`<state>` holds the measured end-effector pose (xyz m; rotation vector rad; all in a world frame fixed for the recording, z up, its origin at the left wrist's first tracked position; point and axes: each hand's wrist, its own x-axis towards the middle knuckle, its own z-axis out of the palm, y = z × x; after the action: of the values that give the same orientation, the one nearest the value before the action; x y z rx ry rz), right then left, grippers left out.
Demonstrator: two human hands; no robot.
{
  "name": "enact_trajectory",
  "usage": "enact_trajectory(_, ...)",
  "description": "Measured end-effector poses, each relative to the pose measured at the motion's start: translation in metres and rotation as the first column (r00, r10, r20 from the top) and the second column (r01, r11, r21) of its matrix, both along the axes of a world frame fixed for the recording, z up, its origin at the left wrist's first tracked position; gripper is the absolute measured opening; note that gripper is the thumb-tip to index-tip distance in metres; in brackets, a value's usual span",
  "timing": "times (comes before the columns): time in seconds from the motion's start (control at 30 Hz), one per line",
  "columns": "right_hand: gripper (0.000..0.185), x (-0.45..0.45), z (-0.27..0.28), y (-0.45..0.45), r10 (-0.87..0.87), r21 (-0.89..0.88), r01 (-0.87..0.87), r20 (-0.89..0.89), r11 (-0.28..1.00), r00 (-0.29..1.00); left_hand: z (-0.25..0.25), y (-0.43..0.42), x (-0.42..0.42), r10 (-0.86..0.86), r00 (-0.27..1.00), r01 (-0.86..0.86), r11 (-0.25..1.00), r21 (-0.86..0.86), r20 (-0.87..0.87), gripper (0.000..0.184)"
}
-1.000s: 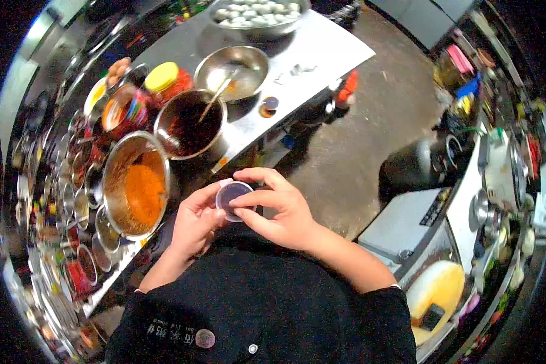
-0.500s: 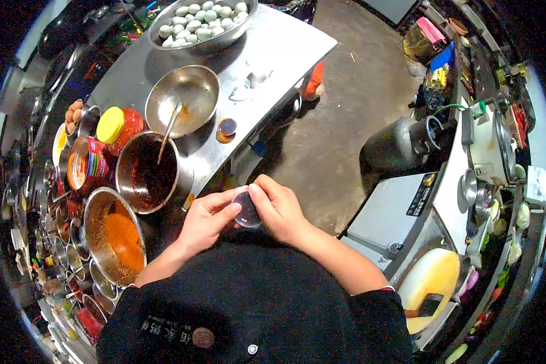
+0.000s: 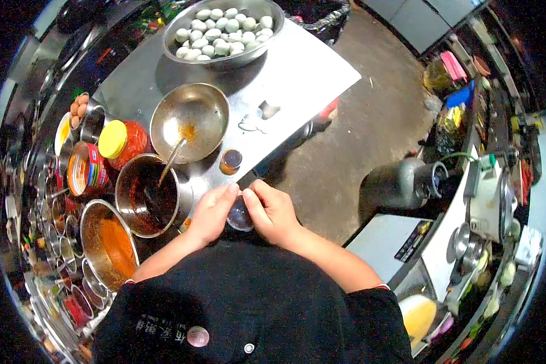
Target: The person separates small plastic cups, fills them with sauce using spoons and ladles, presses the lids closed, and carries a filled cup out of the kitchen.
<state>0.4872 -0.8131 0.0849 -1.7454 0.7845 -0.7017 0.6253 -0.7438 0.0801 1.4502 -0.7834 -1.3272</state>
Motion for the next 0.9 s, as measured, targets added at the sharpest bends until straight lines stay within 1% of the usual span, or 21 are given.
enact_trajectory(0.03,0.021,0.001,0.0,-0.006,0.023,0.005,-0.023,-0.002,1.0,1.0,-0.005,-0.005,-0.002,-0.021,0.997,0.022,1.0,-0.011,0.075,0.031)
enact_trajectory(0.1,0.02,0.003,-0.002,-0.019,0.064,0.087,-0.065,0.008,0.994,0.998,-0.016,-0.012,-0.004,0.025,0.996,-0.027,0.999,0.027,0.083,0.031)
enact_trajectory(0.17,0.02,0.002,-0.006,-0.031,0.112,0.143,-0.114,0.023,0.983,0.993,-0.022,-0.019,-0.009,0.089,0.982,-0.081,0.995,-0.053,0.166,0.032)
enact_trajectory(0.2,0.019,0.003,-0.007,-0.041,0.132,0.182,-0.137,0.044,0.974,0.99,-0.024,-0.024,-0.012,0.118,0.978,-0.111,0.992,-0.051,0.17,0.032)
enact_trajectory(0.23,0.019,0.004,-0.01,-0.049,0.162,0.18,-0.168,0.048,0.969,0.986,-0.024,-0.029,-0.017,0.177,0.968,-0.168,0.984,-0.066,0.176,0.032)
enact_trajectory(0.3,0.016,0.003,-0.018,-0.063,0.184,0.278,-0.218,0.144,0.936,0.972,-0.018,-0.042,-0.026,0.258,0.949,-0.249,0.966,-0.072,0.181,0.031)
enact_trajectory(0.33,0.016,0.002,-0.018,-0.07,0.207,0.286,-0.24,0.142,0.928,0.968,-0.014,-0.048,-0.029,0.336,0.912,-0.321,0.942,-0.103,0.236,0.032)
enact_trajectory(0.37,0.017,0.003,-0.015,-0.078,0.267,0.289,-0.309,0.176,0.906,0.947,-0.01,-0.054,-0.031,0.41,0.865,-0.386,0.912,-0.138,0.288,0.032)
enact_trajectory(0.4,0.023,0.003,-0.013,-0.086,0.325,0.29,-0.376,0.209,0.88,0.922,-0.008,-0.059,-0.033,0.429,0.857,-0.409,0.903,-0.131,0.286,0.032)
enact_trajectory(0.43,0.023,0.003,-0.012,-0.092,0.345,0.296,-0.395,0.206,0.87,0.916,-0.006,-0.063,-0.034,0.431,0.854,-0.42,0.902,-0.102,0.292,0.033)
enact_trajectory(0.47,0.033,0.002,-0.013,-0.099,0.439,0.162,-0.452,0.111,0.877,0.892,-0.007,-0.066,-0.036,0.432,0.852,-0.431,0.9,-0.073,0.297,0.034)
enact_trajectory(0.5,0.044,0.0,-0.013,-0.106,0.513,0.028,-0.513,0.007,0.858,0.858,-0.009,-0.068,-0.038,0.448,0.844,-0.45,0.891,-0.066,0.295,0.034)
enact_trajectory(0.53,0.057,-0.001,-0.013,-0.113,0.574,0.1,-0.569,-0.026,0.816,0.818,-0.011,-0.07,-0.038,0.465,0.816,-0.468,0.88,-0.081,0.344,0.035)
enact_trajectory(0.57,0.057,0.0,-0.015,-0.117,0.59,0.103,-0.585,-0.024,0.804,0.807,-0.012,-0.072,-0.038,0.479,0.784,-0.484,0.87,-0.096,0.394,0.036)
enact_trajectory(0.63,0.056,0.002,-0.018,-0.124,0.637,0.113,-0.639,0.06,0.761,0.768,-0.007,-0.075,-0.038,0.486,0.782,-0.503,0.862,-0.065,0.39,0.038)
enact_trajectory(0.8,0.058,0.005,-0.031,-0.136,0.692,0.164,-0.693,0.074,0.702,0.718,-0.003,-0.082,-0.04,0.505,0.737,-0.529,0.845,-0.082,0.449,0.038)
enact_trajectory(0.87,0.043,0.008,-0.031,-0.137,0.684,0.198,-0.698,0.141,0.689,0.715,-0.005,-0.082,-0.04,0.51,0.737,-0.537,0.84,-0.074,0.444,0.037)
enact_trajectory(0.9,0.043,0.009,-0.034,-0.14,0.689,0.199,-0.703,0.145,0.682,0.71,-0.008,-0.082,-0.041,0.51,0.744,-0.536,0.841,-0.07,0.432,0.036)
